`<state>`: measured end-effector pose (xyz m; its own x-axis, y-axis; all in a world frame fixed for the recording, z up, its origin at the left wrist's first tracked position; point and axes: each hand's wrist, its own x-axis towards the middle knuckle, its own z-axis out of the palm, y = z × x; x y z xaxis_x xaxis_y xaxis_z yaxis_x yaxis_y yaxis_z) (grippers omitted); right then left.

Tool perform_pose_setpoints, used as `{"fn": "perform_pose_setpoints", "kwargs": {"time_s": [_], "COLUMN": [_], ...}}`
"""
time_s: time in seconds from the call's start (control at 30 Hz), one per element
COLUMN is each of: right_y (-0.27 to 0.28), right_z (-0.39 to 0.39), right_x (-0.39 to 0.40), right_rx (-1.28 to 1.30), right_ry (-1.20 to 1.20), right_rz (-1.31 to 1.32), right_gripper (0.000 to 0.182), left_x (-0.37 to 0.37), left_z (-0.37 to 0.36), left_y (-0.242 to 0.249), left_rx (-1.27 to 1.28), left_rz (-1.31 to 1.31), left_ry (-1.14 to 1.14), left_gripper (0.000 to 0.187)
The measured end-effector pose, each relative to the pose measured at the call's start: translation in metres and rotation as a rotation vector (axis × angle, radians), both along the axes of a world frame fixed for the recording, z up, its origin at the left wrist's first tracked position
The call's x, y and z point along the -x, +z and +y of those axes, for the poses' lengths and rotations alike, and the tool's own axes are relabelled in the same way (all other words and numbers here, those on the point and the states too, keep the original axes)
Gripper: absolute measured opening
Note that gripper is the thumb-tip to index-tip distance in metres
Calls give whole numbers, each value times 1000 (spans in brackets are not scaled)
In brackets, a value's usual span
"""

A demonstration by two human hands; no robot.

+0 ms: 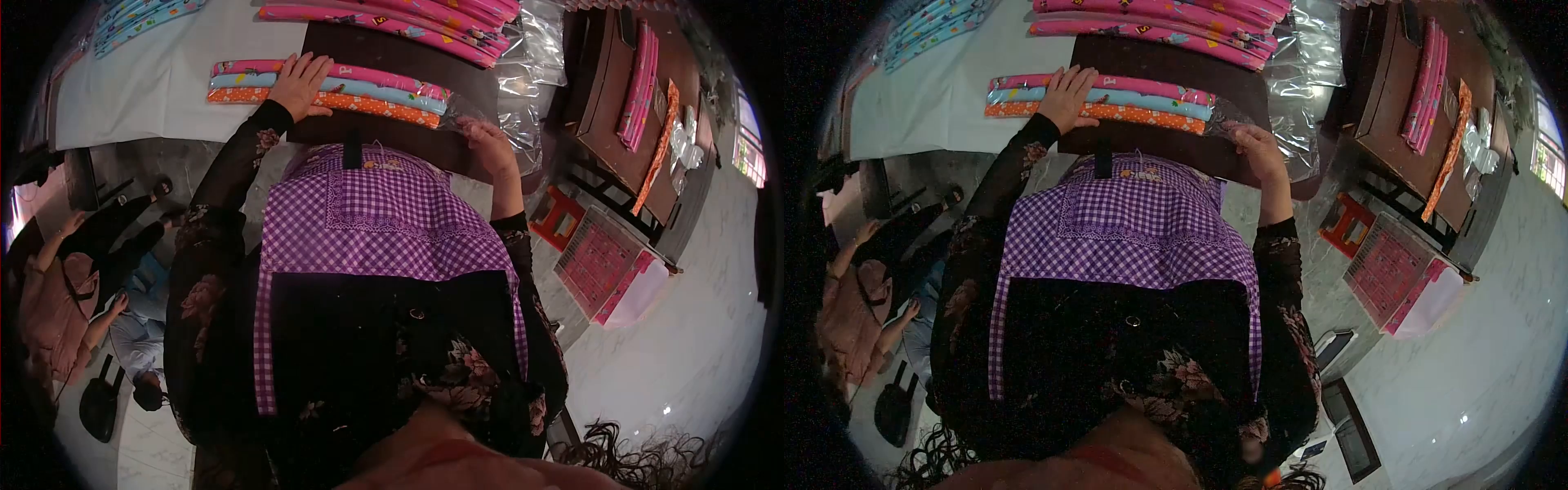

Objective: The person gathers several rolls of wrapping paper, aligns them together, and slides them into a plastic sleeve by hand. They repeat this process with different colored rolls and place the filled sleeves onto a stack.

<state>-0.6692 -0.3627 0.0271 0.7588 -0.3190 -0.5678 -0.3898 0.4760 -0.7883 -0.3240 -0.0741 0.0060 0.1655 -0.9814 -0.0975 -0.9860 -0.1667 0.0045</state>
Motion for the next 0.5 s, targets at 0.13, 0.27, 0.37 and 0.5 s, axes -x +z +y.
{"fn": "perform_pose_setpoints", "kwargs": {"time_s": [0.13, 0.27, 0.37, 0.5], "right_y": [-11, -24, -26, -3], "right_z": [6, 7, 9, 14], "right_x": [-8, -9, -12, -23], "right_rx": [-106, -184, -142, 85], "right_ry": [-128, -130, -115, 74], "right_rz": [-146, -279, -287, -32], "right_gripper": [22, 22, 25, 31], "left_x": [0, 2, 2, 1], "left_z": [-1, -3, -3, -2], "left_y": [-1, 4, 3, 2], "left_rx": [19, -29, -33, 42], "left_rz": [37, 45, 43, -17], "left_ry": [8, 18, 14, -16], "left_gripper": [109, 109, 109, 106]}}
